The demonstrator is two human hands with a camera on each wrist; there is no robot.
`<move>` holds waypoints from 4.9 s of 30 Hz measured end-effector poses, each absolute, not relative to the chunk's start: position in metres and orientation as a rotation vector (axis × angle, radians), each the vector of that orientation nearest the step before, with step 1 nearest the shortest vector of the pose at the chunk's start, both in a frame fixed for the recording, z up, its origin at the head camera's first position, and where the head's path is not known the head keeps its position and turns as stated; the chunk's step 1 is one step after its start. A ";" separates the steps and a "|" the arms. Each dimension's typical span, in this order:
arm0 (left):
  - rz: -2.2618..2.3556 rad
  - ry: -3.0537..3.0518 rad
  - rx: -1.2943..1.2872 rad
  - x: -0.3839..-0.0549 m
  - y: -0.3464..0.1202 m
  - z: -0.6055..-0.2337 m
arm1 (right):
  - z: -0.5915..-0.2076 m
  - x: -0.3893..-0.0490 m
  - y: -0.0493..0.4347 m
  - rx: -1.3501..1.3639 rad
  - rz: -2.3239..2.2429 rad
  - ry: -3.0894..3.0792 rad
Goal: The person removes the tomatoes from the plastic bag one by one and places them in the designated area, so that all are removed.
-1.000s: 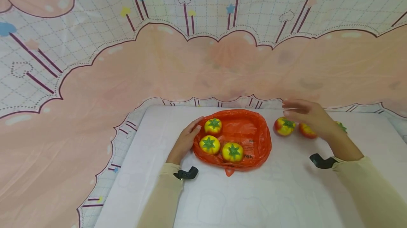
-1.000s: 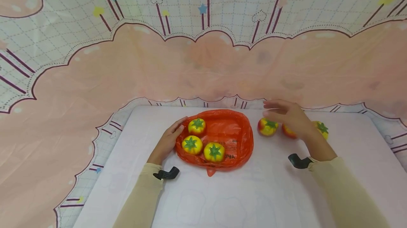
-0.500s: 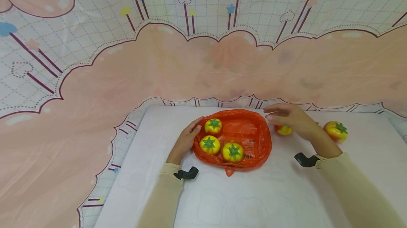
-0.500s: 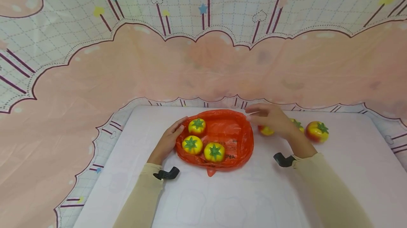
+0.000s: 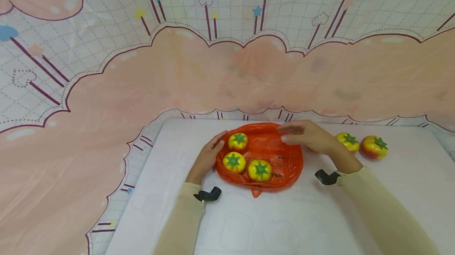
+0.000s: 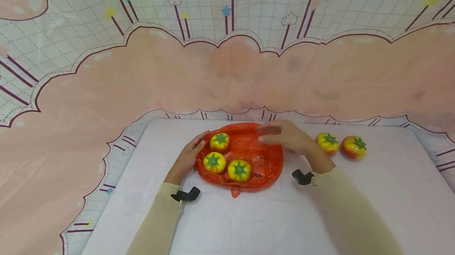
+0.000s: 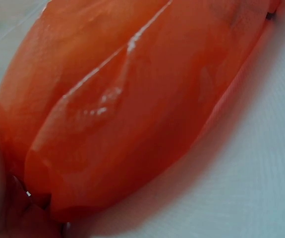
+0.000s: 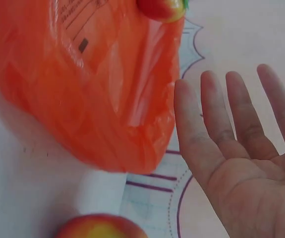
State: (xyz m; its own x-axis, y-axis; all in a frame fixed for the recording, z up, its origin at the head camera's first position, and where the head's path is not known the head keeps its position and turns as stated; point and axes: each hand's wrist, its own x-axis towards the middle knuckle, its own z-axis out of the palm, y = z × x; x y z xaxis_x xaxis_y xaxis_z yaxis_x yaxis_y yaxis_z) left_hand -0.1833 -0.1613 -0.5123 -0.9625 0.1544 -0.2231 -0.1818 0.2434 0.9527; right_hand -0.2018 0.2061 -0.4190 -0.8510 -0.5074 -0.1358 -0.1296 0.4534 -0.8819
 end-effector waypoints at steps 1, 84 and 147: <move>1.779 2.248 -0.027 -0.183 -0.161 -0.512 | -0.419 -0.202 0.204 -0.551 -1.371 2.313; 1.782 2.271 0.019 -0.183 -0.161 -0.509 | -0.461 -0.206 0.131 -0.538 -1.115 1.886; 1.776 2.276 -0.008 -0.183 -0.161 -0.511 | -0.447 -0.204 0.154 -0.654 -1.132 1.961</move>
State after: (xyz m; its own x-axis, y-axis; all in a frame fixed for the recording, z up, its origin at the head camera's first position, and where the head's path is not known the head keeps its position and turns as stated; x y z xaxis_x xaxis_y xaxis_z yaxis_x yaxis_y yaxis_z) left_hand -0.1833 -0.1611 -0.5114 -0.9678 0.1504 -0.2016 -0.1590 0.2552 0.9537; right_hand -0.2039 0.1542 -0.4467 -0.5761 -0.7336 -0.3604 -0.0549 0.4747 -0.8784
